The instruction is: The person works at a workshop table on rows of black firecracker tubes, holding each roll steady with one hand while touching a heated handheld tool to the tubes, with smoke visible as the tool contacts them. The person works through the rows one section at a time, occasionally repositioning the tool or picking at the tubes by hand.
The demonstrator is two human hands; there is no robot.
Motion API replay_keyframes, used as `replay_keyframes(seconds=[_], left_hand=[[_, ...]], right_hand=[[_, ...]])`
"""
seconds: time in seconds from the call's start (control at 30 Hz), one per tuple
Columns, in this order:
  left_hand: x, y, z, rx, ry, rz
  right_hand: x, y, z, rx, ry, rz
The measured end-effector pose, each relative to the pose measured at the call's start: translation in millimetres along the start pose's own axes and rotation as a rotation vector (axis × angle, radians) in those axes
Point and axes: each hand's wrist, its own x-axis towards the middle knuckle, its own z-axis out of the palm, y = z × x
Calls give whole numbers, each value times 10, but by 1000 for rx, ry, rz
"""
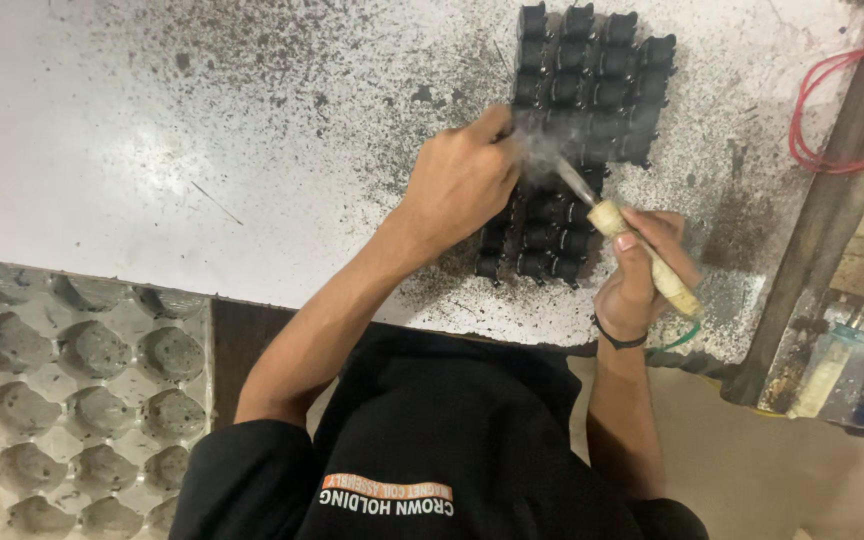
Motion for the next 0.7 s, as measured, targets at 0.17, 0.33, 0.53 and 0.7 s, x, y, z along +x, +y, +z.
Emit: replay_keyframes(seconds=[0.17, 0.33, 0.53, 0.7], left_hand=[[-9, 19, -44, 27, 15, 1], [-13, 16, -11, 46, 1, -15], [-27, -45, 105, 65, 8, 2], [52, 63, 4, 84, 18, 0]], right_hand=[[2, -15, -1, -22, -26, 1], [16, 27, 0, 29, 7, -6], [4, 29, -21, -8, -27, 47], [78, -49, -63, 94, 4, 6]])
